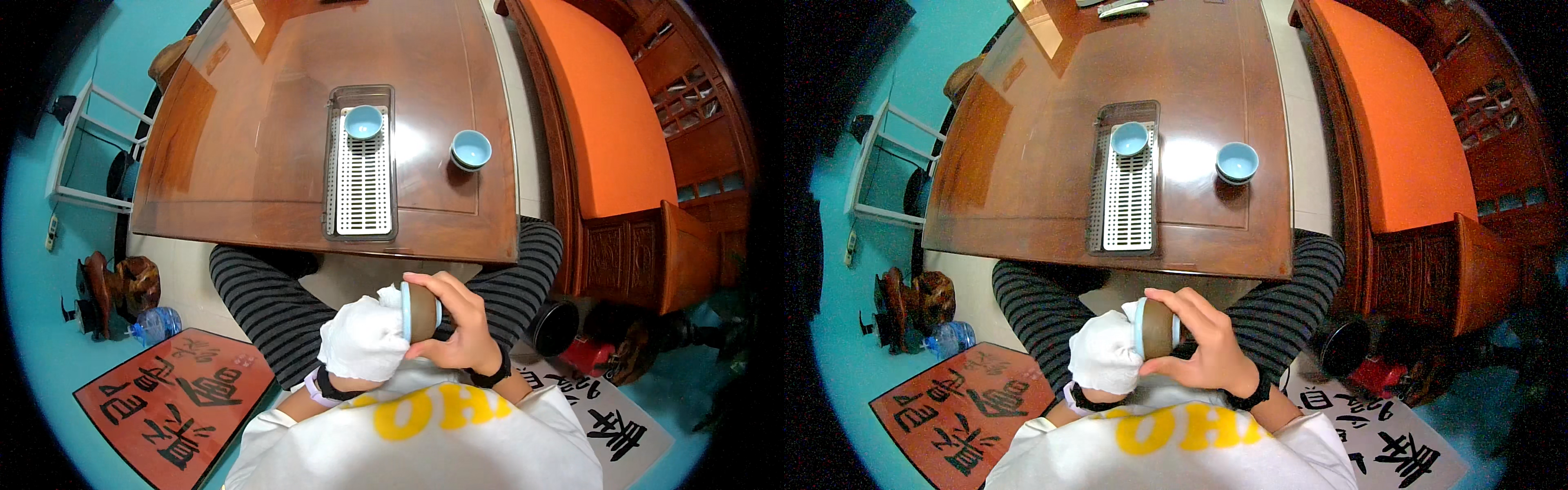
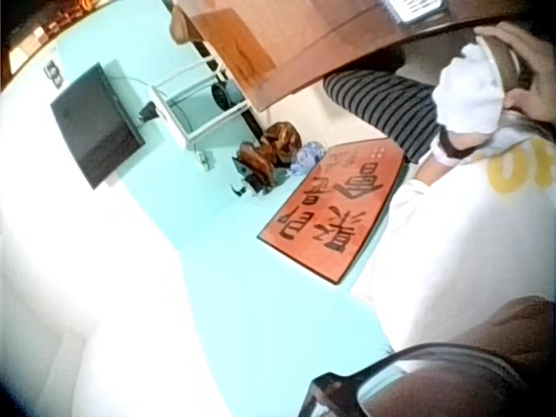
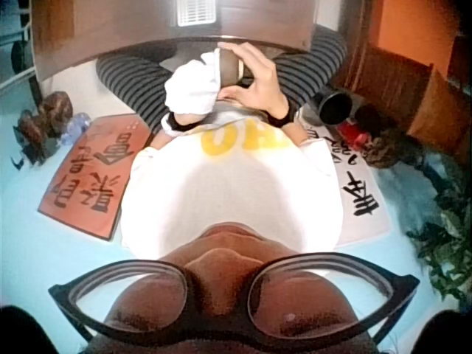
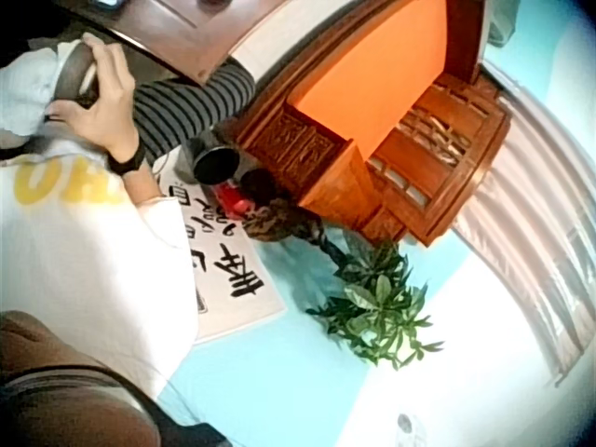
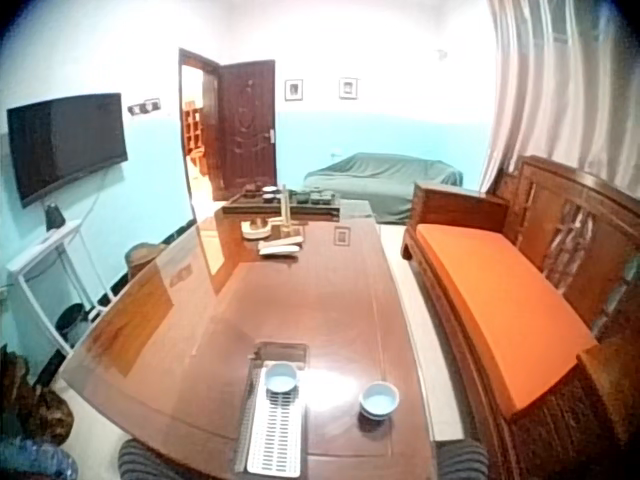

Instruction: The person wipes a plastic tea tray and its drainage grate with a cloth, then wipes two small ceramic cups by hand, and finally cleans the surface of a small white table.

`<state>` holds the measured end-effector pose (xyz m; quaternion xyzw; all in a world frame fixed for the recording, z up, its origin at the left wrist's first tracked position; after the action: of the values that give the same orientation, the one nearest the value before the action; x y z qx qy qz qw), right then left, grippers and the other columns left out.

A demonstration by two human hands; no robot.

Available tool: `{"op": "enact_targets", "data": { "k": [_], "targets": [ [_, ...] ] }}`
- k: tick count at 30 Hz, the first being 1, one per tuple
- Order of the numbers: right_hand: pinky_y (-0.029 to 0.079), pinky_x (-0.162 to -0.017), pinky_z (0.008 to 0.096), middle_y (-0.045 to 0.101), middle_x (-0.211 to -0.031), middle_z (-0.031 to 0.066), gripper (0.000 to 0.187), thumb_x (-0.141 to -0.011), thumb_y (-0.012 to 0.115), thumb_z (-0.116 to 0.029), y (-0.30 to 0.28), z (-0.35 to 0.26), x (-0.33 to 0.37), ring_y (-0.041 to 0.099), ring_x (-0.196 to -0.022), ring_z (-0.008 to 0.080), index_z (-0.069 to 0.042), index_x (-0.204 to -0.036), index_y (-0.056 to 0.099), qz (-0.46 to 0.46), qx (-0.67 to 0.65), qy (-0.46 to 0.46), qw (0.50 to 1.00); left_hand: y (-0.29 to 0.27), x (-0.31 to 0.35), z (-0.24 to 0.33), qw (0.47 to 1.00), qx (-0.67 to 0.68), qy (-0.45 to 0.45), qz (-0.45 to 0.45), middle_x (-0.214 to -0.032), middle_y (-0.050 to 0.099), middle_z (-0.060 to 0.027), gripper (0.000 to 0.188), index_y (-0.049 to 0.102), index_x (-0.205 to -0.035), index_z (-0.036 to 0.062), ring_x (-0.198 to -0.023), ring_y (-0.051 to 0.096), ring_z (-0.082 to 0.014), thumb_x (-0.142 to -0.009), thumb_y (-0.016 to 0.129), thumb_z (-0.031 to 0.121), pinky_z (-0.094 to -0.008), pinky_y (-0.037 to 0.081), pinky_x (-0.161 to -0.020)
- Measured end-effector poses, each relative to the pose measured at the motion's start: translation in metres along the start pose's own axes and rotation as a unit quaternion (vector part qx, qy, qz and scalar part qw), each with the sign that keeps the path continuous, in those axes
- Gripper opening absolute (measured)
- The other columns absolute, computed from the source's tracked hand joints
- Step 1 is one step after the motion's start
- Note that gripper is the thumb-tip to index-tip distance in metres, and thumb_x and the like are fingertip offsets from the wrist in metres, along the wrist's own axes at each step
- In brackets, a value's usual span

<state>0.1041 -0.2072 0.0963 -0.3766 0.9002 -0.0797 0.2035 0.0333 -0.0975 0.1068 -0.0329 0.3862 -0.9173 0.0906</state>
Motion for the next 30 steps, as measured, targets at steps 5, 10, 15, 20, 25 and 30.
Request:
{"op": "enact_targets", "data": {
  "k": [5,10,15,20,25,30],
  "targets": [
    [0.043,-0.05,0.018,0.058,-0.095,-0.0002,0.061,-0.088,0.059,-0.05,0.024,0.038,0.03,0.054,-0.072,0.0044,0.002,-0.119,0.051,-0.075,-0.432,0.3,0.847,0.033,0.007,-0.014,0.985,0.013,0.094,-0.144,-0.092,0.063,-0.0113,0.027,0.062,-0.096,0.008,-0.071,0.062,-0.0316,-0.071,0.062,0.017,-0.0401,0.052,-0.059],
    [0.05,-0.068,0.0359,0.055,-0.094,0.0188,0.067,-0.089,0.048,-0.058,0.014,0.012,0.008,0.059,-0.077,0.0266,-0.003,-0.127,0.042,0.09,0.022,0.07,0.993,0.009,0.003,0.001,0.994,-0.102,-0.035,-0.015,-0.081,0.058,-0.0113,0.021,0.06,-0.093,0.0038,-0.071,0.059,-0.0308,-0.075,0.059,0.015,-0.0371,0.049,-0.06],
    [0.051,-0.071,0.0382,0.056,-0.1,0.0222,0.054,-0.092,0.05,-0.046,0.017,0.009,0.009,0.059,-0.083,0.0331,0.0,-0.12,0.047,0.105,0.04,-0.066,0.991,0.011,0.004,-0.009,0.994,-0.088,-0.018,0.062,-0.068,0.056,-0.009,0.012,0.063,-0.077,0.0118,-0.065,0.057,-0.0306,-0.08,0.054,0.018,-0.0401,0.044,-0.055],
    [0.045,-0.077,0.0279,0.06,-0.096,0.0132,0.041,-0.098,0.036,-0.035,0.021,0.029,0.005,0.057,-0.086,0.0182,0.001,-0.106,0.054,0.079,-0.205,0.175,0.96,0.015,0.004,0.01,0.994,-0.033,0.081,-0.064,-0.069,0.061,-0.0089,0.013,0.063,-0.084,0.0132,-0.059,0.061,-0.0309,-0.072,0.063,0.016,-0.0399,0.051,-0.052],
    [0.047,-0.074,0.0301,0.06,-0.092,0.0115,0.046,-0.1,0.032,-0.04,0.029,0.053,0.009,0.057,-0.084,0.0156,-0.001,-0.108,0.055,0.033,-0.296,0.275,0.914,0.032,0.001,-0.005,0.998,-0.055,0.014,-0.031,-0.073,0.062,-0.0102,0.016,0.064,-0.086,0.0076,-0.064,0.062,-0.0313,-0.074,0.064,0.019,-0.0386,0.05,-0.055],
    [0.049,-0.072,0.0361,0.057,-0.098,0.0194,0.044,-0.098,0.039,-0.036,0.012,0.01,-0.001,0.058,-0.083,0.0325,0.002,-0.112,0.054,0.105,0.101,-0.066,0.987,0.013,0.001,-0.014,0.987,0.084,0.055,0.125,-0.064,0.056,-0.0088,0.006,0.064,-0.079,0.0115,-0.059,0.057,-0.0283,-0.078,0.06,0.016,-0.0389,0.043,-0.049]
  ]
}}
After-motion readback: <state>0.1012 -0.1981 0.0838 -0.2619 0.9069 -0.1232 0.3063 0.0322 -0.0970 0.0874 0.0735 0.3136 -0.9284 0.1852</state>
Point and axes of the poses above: each hand's wrist, its own x-axis away from the middle knuckle, its own y-axis out of the palm, z = x × y, the point moved 6 cm from there along -x, towards the middle knuckle
